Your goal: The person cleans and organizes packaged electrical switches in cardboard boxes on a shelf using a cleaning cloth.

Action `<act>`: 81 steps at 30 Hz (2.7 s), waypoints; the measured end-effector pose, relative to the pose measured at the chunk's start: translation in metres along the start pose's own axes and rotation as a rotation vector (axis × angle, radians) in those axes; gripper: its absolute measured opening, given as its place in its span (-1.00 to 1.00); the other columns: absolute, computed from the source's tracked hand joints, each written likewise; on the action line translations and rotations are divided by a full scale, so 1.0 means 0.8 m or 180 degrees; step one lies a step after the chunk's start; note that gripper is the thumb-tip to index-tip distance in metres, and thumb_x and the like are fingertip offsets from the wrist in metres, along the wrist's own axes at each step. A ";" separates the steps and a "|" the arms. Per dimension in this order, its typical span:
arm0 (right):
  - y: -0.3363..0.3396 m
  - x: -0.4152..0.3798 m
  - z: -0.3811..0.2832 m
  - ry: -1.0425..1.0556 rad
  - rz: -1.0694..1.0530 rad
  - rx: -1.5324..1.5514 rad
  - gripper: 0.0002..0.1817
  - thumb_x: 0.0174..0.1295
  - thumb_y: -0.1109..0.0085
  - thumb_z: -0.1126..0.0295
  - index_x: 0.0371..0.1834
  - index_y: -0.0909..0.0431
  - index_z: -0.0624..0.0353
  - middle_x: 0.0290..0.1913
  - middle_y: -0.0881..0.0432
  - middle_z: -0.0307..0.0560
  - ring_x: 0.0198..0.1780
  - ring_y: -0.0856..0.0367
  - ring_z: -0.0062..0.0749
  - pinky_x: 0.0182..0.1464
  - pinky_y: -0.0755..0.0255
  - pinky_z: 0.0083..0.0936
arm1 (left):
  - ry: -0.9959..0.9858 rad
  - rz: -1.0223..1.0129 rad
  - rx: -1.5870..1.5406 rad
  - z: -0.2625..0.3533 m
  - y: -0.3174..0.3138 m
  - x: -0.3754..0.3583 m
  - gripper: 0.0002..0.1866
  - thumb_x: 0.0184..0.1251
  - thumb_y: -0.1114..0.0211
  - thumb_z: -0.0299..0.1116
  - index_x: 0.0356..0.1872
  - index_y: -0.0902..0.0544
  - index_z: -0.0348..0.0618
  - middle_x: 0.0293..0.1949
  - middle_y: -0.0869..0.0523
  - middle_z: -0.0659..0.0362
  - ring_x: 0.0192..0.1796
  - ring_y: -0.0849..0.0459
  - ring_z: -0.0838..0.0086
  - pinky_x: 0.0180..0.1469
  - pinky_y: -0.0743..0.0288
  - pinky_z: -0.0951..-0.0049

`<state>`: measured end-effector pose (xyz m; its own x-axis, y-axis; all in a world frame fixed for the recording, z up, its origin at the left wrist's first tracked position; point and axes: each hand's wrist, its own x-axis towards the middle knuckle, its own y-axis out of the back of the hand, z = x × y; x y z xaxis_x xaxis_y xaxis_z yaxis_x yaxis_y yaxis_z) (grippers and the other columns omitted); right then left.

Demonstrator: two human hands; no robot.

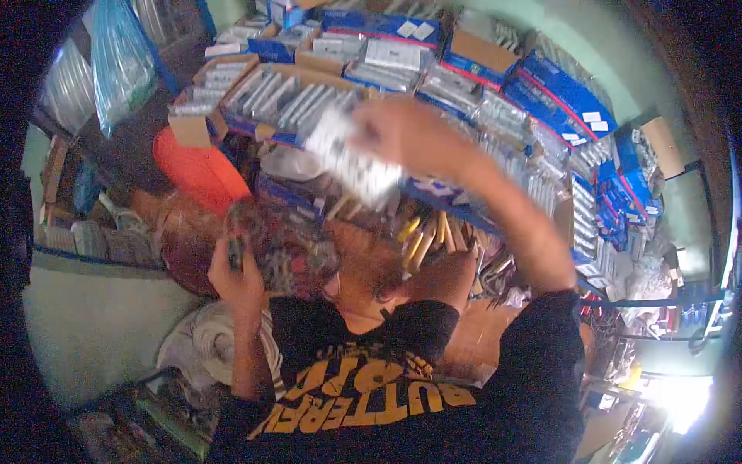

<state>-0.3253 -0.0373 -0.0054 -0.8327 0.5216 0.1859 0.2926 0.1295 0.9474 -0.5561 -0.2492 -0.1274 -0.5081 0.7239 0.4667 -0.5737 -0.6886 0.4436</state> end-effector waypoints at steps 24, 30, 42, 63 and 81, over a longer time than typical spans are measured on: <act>0.058 0.342 0.413 -0.2994 0.0640 0.0898 -0.73 0.02 -0.33 0.21 -0.54 -0.60 0.23 -0.60 -0.62 -0.08 -0.58 -0.66 -0.44 -0.56 -0.64 -0.51 | 0.0410 -0.0902 0.0321 -0.218 -0.108 -0.155 -0.64 0.16 -0.27 -0.37 -0.02 -0.57 -0.31 -0.21 -0.66 -0.15 -0.19 -0.63 -0.10 -0.12 -0.48 0.07; 0.040 0.366 0.443 -0.3114 0.1223 0.1405 -0.72 0.04 -0.28 0.24 -0.60 -0.57 0.25 -0.58 -0.63 -0.04 -0.60 -0.65 -0.35 -0.57 -0.63 -0.47 | 0.0572 -0.1151 0.0151 -0.211 -0.104 -0.147 -0.63 0.17 -0.26 -0.39 -0.03 -0.56 -0.38 -0.12 -0.63 -0.21 -0.10 -0.62 -0.11 -0.05 -0.47 0.08; 0.042 0.345 0.405 -0.2790 -0.0060 -0.1188 -0.80 0.01 -0.20 0.28 -0.55 -0.61 0.19 -0.62 -0.63 -0.10 -0.56 -0.63 -0.37 -0.49 -0.52 -0.40 | 0.1079 -0.1412 0.0425 -0.203 -0.103 -0.153 -0.54 0.20 -0.26 -0.24 0.10 -0.54 -0.24 -0.02 -0.62 -0.14 0.04 -0.57 -0.09 0.10 -0.43 0.05; -0.010 0.344 0.418 -0.2381 0.1057 -0.1510 -0.65 0.15 -0.07 0.16 -0.16 -0.69 0.12 -0.12 -0.71 0.08 -0.07 -0.70 -0.15 -0.10 -0.54 -0.15 | 0.1170 -0.1641 0.0607 -0.196 -0.103 -0.146 -0.53 0.15 -0.29 -0.30 0.06 -0.51 -0.36 -0.15 -0.63 -0.27 -0.12 -0.61 -0.14 0.00 -0.45 0.01; -0.014 0.384 0.360 -0.1053 0.0433 -0.2962 -0.67 0.24 -0.10 0.30 0.07 -0.63 -0.22 0.19 -0.52 -0.15 0.09 -0.60 -0.10 -0.01 -0.54 -0.14 | 0.0813 -0.1342 0.0551 -0.185 -0.090 -0.130 -0.52 0.15 -0.26 -0.31 0.08 -0.49 -0.34 -0.22 -0.65 -0.25 -0.18 -0.64 -0.12 -0.11 -0.50 0.04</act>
<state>-0.4493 0.3647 -0.0342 -0.6051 0.7100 0.3602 -0.2272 -0.5876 0.7766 -0.5573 -0.2686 -0.3207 -0.4087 0.9122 0.0282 -0.6587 -0.3162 0.6827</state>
